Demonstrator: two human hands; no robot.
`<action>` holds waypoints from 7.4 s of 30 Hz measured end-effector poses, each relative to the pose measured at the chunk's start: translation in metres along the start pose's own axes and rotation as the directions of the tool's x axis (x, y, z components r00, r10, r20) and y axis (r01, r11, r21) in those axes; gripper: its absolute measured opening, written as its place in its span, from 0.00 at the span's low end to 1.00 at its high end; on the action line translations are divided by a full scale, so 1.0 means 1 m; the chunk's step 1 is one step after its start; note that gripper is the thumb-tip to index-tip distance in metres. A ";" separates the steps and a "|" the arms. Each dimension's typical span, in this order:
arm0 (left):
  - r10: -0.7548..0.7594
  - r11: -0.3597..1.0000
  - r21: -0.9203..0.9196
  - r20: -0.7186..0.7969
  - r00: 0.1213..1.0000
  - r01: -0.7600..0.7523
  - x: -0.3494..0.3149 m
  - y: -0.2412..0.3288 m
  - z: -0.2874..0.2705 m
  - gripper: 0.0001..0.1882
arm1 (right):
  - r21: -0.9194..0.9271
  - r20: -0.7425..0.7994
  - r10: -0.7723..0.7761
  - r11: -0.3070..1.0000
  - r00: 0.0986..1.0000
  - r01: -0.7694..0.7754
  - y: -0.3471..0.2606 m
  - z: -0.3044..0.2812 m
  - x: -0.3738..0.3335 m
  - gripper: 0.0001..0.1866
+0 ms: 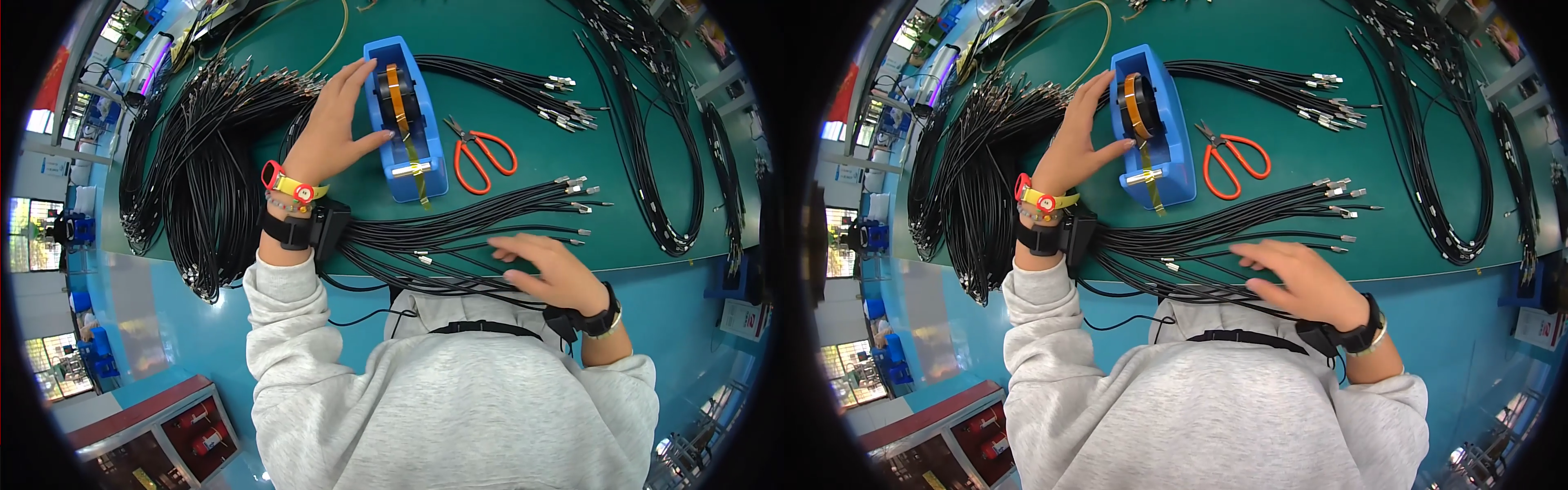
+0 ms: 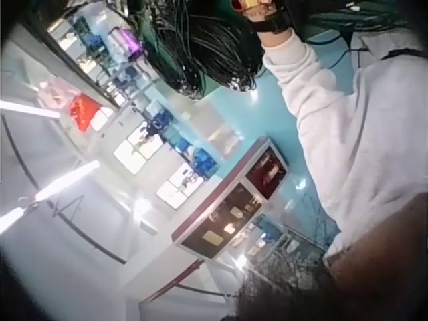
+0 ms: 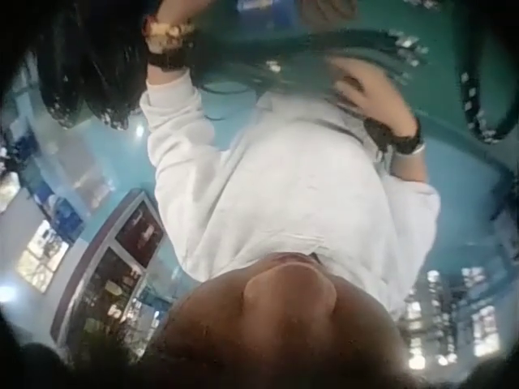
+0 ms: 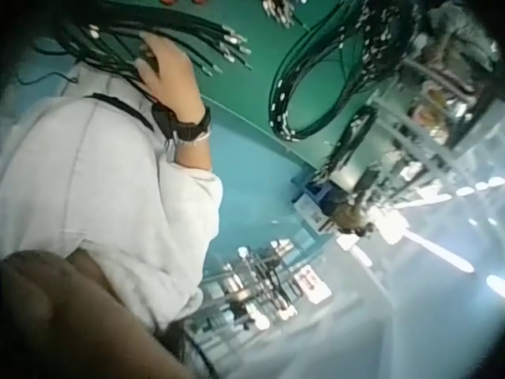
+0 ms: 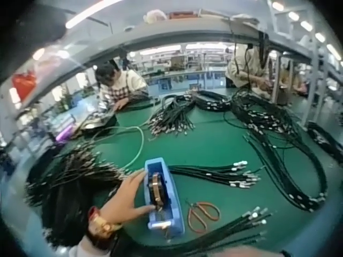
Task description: The person picks up a cable, inserts its end into a machine, and pulls it out. They then take a piece of tape from a dispenser and wrap it around the metal connector of the cable by hand before setting it back on the table.
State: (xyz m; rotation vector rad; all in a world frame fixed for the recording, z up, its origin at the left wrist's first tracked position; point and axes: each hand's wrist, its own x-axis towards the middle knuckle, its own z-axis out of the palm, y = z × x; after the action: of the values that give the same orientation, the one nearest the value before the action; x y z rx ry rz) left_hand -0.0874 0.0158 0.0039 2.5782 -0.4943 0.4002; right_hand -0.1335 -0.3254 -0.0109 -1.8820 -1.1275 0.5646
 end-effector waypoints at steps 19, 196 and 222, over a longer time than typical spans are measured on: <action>-0.232 0.890 -0.288 0.377 0.896 0.352 -0.061 0.007 0.002 0.63 | -0.430 -0.036 0.169 0.887 0.985 -0.167 0.008 -0.068 0.032 0.21; 0.070 0.951 -0.295 -0.075 0.995 -0.089 0.001 0.138 0.057 0.07 | 0.430 -0.523 0.339 0.897 0.783 -0.101 -0.002 -0.021 0.036 0.06; -0.108 0.840 -0.516 0.139 0.984 0.165 0.002 0.145 0.053 0.05 | -0.673 -0.090 -0.525 0.659 0.846 0.336 0.016 -0.072 0.041 0.10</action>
State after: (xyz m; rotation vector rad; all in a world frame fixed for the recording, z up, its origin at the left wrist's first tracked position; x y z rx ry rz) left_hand -0.1350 -0.1300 0.0185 2.0832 -0.3850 0.0586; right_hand -0.0542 -0.3250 0.0162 -2.0295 -1.6438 -0.4242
